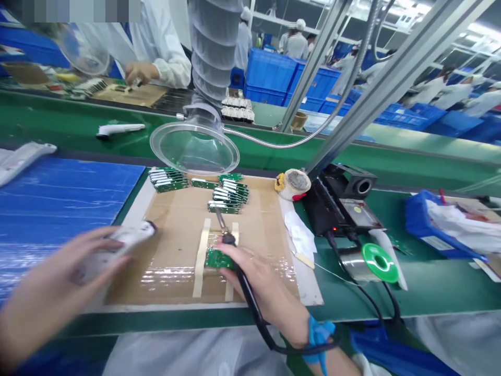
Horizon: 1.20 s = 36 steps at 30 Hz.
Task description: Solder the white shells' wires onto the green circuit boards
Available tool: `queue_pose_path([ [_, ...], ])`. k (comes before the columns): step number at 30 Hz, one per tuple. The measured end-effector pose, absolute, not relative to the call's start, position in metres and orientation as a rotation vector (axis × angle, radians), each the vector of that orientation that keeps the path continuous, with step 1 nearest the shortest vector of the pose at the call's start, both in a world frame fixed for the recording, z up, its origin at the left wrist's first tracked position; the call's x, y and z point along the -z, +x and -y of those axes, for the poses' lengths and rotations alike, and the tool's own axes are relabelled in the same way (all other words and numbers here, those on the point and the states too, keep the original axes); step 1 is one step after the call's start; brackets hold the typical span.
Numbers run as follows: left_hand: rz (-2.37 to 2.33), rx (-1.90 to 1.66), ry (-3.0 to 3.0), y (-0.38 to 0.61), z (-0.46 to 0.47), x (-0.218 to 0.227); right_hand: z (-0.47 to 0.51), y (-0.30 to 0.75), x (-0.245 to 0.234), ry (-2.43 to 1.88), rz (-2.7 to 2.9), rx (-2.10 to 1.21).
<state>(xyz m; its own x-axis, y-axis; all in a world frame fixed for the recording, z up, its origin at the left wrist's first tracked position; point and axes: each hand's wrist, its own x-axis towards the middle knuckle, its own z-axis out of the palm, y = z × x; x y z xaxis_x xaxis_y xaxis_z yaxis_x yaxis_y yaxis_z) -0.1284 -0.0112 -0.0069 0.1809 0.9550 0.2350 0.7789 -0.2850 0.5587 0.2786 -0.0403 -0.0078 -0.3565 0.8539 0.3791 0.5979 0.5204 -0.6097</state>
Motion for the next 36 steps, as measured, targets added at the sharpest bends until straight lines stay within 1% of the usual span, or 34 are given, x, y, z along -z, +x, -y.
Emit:
queue_pose_path([
  [3,-1.533,-0.804,2.275,-0.058,0.039,0.016,0.04,0.27,-0.004,-1.155,2.146,-0.64],
  [5,-1.438,-0.789,2.25,-0.036,0.048,0.013,0.036,0.272,-0.01,-1.134,2.158,-0.674],
  [8,-1.43,-0.807,2.05,-0.034,0.039,-0.002,0.031,0.276,-0.011,-1.128,2.157,-0.725],
  [11,-1.42,-0.785,1.967,-0.038,0.006,-0.015,0.031,0.276,0.0,-1.153,2.077,-0.754],
  [15,-1.288,-0.734,1.92,-0.022,-0.046,-0.016,0.038,0.268,0.015,-1.138,1.999,-0.643],
  [18,-1.184,-0.75,1.868,-0.005,-0.065,-0.012,0.041,0.262,0.016,-1.118,2.017,-0.558],
  [23,-1.084,-0.739,1.737,0.003,-0.059,-0.01,0.039,0.261,0.005,-1.199,1.819,-0.443],
  [26,-1.01,-0.703,1.619,0.002,-0.053,-0.008,0.037,0.264,0.0,-1.278,1.628,-0.304],
  [29,-0.97,-0.628,1.623,0.001,-0.047,-0.008,0.037,0.268,0.002,-1.333,1.442,-0.177],
  [36,-0.949,-0.428,1.928,0.003,-0.041,-0.022,0.039,0.268,0.009,-1.127,1.406,-0.362],
])
